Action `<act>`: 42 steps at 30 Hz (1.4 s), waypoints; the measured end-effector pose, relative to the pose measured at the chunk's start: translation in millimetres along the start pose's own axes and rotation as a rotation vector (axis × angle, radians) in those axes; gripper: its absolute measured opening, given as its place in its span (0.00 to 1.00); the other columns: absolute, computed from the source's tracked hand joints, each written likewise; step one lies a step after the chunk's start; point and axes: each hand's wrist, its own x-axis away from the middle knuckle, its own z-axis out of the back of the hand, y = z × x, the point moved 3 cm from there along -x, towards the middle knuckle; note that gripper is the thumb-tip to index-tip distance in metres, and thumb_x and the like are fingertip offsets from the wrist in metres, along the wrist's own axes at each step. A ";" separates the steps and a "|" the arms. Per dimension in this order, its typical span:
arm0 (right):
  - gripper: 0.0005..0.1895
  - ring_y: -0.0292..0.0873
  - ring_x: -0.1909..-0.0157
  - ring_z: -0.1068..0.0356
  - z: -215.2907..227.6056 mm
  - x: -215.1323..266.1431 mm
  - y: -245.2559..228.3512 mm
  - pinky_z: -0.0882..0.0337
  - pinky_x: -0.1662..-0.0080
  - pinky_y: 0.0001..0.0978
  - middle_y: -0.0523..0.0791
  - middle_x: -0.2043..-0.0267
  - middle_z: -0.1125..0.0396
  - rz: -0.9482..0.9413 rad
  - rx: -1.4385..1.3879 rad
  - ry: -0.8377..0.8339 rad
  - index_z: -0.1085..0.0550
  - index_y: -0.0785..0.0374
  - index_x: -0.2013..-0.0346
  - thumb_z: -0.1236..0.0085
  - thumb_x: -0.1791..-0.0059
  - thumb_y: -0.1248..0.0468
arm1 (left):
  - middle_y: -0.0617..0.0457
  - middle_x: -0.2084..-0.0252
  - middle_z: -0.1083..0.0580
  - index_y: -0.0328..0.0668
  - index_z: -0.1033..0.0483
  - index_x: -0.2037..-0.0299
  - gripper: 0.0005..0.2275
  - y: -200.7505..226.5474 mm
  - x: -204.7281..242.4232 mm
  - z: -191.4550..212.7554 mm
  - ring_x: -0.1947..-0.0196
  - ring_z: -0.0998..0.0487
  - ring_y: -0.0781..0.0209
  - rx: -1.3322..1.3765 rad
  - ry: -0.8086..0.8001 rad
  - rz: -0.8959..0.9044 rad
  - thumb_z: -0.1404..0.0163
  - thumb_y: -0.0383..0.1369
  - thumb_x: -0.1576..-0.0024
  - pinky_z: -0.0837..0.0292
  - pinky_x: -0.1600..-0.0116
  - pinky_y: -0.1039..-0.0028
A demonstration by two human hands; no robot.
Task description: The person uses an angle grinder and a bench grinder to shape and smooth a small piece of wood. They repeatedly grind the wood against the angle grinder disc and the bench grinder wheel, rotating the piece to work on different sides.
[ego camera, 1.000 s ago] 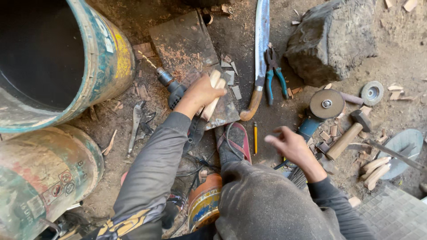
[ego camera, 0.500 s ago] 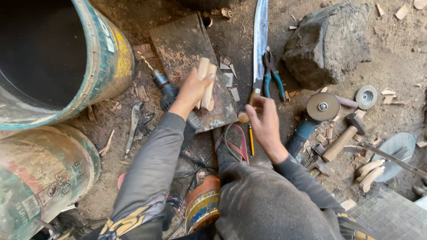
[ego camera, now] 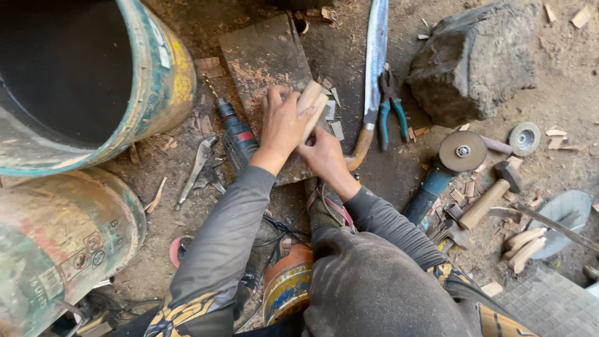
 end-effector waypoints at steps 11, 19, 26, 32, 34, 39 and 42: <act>0.21 0.38 0.73 0.25 4.9 110.6 11.7 0.26 0.67 0.31 0.48 0.70 0.26 -0.098 -0.168 -0.692 0.27 0.67 0.49 0.41 0.48 0.54 | 0.31 0.47 0.32 0.22 0.39 0.41 0.32 -88.8 87.0 40.2 0.46 0.29 0.42 0.069 0.167 0.598 0.39 0.45 0.42 0.32 0.41 0.54; 0.16 0.37 0.65 0.28 73.3 117.8 82.4 0.26 0.62 0.30 0.45 0.60 0.27 -0.127 -0.344 0.218 0.28 0.67 0.50 0.45 0.46 0.58 | 0.36 0.52 0.27 0.28 0.41 0.45 0.33 -103.7 97.1 32.2 0.59 0.19 0.47 0.384 0.045 0.832 0.37 0.44 0.50 0.21 0.52 0.60; 0.38 0.56 0.41 0.48 161.6 137.7 220.5 0.43 0.41 0.52 0.63 0.41 0.50 -0.249 0.405 0.666 0.43 0.82 0.39 0.31 0.47 0.57 | 0.24 0.44 0.37 0.31 0.48 0.34 0.41 -99.6 156.8 38.8 0.50 0.29 0.29 -0.079 0.156 0.784 0.35 0.45 0.48 0.30 0.48 0.49; 0.22 0.42 0.53 0.31 170.0 107.0 276.1 0.29 0.50 0.35 0.45 0.52 0.31 -0.304 -0.432 0.684 0.30 0.70 0.50 0.33 0.55 0.65 | 0.28 0.46 0.35 0.33 0.46 0.34 0.40 -118.6 154.4 26.5 0.45 0.34 0.31 -0.264 0.213 0.649 0.35 0.46 0.48 0.36 0.41 0.47; 0.19 0.41 0.55 0.30 165.0 104.5 268.8 0.28 0.53 0.33 0.44 0.54 0.30 -0.314 -0.394 0.616 0.29 0.68 0.51 0.33 0.53 0.68 | 0.28 0.46 0.36 0.34 0.46 0.34 0.40 -121.0 153.3 29.5 0.44 0.35 0.31 -0.288 0.189 0.640 0.35 0.46 0.48 0.37 0.40 0.47; 0.18 0.45 0.66 0.29 170.9 109.2 212.8 0.25 0.63 0.41 0.47 0.60 0.32 -0.531 -0.668 0.466 0.33 0.67 0.49 0.39 0.52 0.67 | 0.26 0.42 0.39 0.30 0.44 0.38 0.45 -90.3 146.9 44.8 0.43 0.37 0.32 -0.454 0.388 0.492 0.33 0.51 0.57 0.40 0.42 0.43; 0.22 0.46 0.66 0.27 177.7 130.3 150.4 0.23 0.61 0.42 0.48 0.61 0.32 -0.434 -0.828 0.312 0.35 0.67 0.46 0.42 0.51 0.63 | 0.34 0.38 0.38 0.34 0.41 0.37 0.36 -47.3 126.2 26.4 0.37 0.37 0.39 -0.307 0.407 0.104 0.36 0.49 0.45 0.38 0.36 0.47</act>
